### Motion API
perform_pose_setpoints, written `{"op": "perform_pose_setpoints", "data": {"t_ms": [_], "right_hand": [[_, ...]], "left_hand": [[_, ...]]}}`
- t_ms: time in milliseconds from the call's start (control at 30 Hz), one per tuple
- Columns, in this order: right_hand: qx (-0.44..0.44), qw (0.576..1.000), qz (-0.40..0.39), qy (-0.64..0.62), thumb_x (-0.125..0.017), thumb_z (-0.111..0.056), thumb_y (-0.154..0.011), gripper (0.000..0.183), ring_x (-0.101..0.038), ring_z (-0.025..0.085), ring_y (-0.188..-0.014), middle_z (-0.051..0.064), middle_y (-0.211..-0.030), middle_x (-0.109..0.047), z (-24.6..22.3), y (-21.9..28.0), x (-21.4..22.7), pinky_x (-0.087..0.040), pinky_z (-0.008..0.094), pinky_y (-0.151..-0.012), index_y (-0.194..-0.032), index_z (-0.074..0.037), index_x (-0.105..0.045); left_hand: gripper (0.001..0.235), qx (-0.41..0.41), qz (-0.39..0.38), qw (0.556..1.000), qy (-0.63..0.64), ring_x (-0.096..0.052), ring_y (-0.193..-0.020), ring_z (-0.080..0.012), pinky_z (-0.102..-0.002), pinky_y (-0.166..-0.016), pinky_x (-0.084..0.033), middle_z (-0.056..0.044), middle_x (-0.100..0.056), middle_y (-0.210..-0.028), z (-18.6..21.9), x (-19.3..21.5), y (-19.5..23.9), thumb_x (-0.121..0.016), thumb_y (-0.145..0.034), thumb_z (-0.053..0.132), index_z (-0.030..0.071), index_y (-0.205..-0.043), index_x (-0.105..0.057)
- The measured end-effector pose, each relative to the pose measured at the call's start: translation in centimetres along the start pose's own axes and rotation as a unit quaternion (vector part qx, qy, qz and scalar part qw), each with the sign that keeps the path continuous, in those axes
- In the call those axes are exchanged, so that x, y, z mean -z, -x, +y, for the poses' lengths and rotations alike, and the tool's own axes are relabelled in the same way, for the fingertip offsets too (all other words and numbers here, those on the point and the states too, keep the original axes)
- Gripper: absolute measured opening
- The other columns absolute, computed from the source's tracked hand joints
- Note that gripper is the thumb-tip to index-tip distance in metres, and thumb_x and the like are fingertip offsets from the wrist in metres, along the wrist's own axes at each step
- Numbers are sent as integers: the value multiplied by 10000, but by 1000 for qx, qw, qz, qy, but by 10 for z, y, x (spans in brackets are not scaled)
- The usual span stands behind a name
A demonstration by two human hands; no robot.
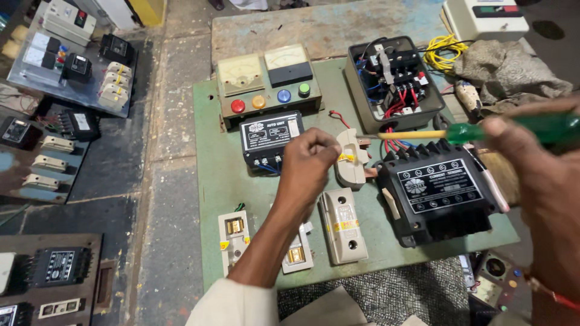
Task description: The person repairs electrical components on a wooden workbench, using a screwdriver to tighten screws on a porcelain fuse holder and handling electrical wires by hand.
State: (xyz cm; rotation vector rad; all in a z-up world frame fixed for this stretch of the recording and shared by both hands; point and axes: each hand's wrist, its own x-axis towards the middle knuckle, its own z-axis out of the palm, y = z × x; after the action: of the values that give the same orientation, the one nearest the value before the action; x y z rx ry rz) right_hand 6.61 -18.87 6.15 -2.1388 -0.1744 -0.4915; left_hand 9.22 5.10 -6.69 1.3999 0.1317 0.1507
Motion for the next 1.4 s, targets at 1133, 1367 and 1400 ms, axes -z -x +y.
{"op": "perform_pose_setpoints", "data": {"t_ms": [1133, 1367, 1400], "right_hand": [[-179, 918, -2, -353, -619, -165, -1012, 203, -709, 249, -835, 162, -911, -644, 54, 21, -25, -597, 359, -676, -1095, -40, -483], [-333, 861, -194, -332, -515, -132, -895, 325, -634, 199, -710, 111, -844, -707, 23, 77, -61, -518, 328, -666, -1202, -36, -561], [-341, 846, -216, -348, -486, -128, -884, 362, -628, 179, -703, 85, -836, -696, 21, 84, -62, -508, 326, -650, -1227, -44, -565]], "left_hand": [[338, -89, 70, 955, -276, -775, -825, -256, -381, -762, -600, -166, -784, -991, 28, -25, -6, -649, -962, 275, 7, -1160, -700], [307, -7, -43, 952, 304, -411, -466, -31, -182, -393, -304, -106, -703, -841, 42, -41, 19, -464, -1096, 254, -4, -1124, -629], [281, -1, -44, 946, 322, -410, -479, -40, -196, -411, -300, -99, -681, -815, 41, -43, 23, -473, -1105, 243, 3, -1111, -618]]}}
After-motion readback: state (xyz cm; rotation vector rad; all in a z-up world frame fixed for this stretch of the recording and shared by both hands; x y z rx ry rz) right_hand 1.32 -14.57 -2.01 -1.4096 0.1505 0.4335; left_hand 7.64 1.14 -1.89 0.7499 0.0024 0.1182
